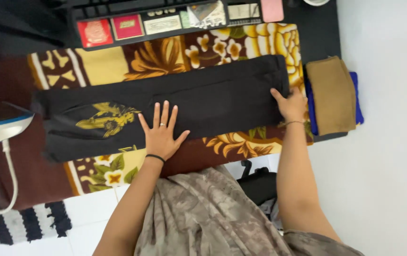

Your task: The recorder irons a black t-shirt and then carefully folds it on a desk surface.

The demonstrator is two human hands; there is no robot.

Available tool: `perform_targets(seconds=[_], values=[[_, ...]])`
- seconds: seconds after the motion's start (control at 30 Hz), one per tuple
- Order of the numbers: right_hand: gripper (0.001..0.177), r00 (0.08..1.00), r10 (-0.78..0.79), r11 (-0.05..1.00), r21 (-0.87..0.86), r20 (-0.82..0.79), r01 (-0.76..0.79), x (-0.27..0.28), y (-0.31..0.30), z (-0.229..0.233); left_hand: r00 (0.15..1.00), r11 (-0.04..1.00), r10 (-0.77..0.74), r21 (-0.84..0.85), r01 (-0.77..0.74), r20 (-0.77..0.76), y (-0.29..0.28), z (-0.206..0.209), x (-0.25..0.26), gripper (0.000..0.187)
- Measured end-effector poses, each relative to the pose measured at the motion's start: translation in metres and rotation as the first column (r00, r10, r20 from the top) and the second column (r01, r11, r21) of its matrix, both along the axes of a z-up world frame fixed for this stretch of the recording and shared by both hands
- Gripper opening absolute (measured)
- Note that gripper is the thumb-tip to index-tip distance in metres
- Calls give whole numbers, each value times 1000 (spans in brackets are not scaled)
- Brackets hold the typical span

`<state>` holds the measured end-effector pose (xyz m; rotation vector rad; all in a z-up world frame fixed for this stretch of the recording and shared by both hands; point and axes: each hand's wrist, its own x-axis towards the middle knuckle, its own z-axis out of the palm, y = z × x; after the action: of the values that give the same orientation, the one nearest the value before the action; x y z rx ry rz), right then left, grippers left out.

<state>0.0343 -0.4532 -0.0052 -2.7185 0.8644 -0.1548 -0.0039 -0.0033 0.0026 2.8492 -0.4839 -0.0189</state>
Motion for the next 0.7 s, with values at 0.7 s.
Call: perform_targets(seconds=[0.7], values=[[83, 742, 670, 690, 391, -27, -609, -6, 354, 118, 422, -220, -429, -360, -906, -799, 48, 15, 43, 78]])
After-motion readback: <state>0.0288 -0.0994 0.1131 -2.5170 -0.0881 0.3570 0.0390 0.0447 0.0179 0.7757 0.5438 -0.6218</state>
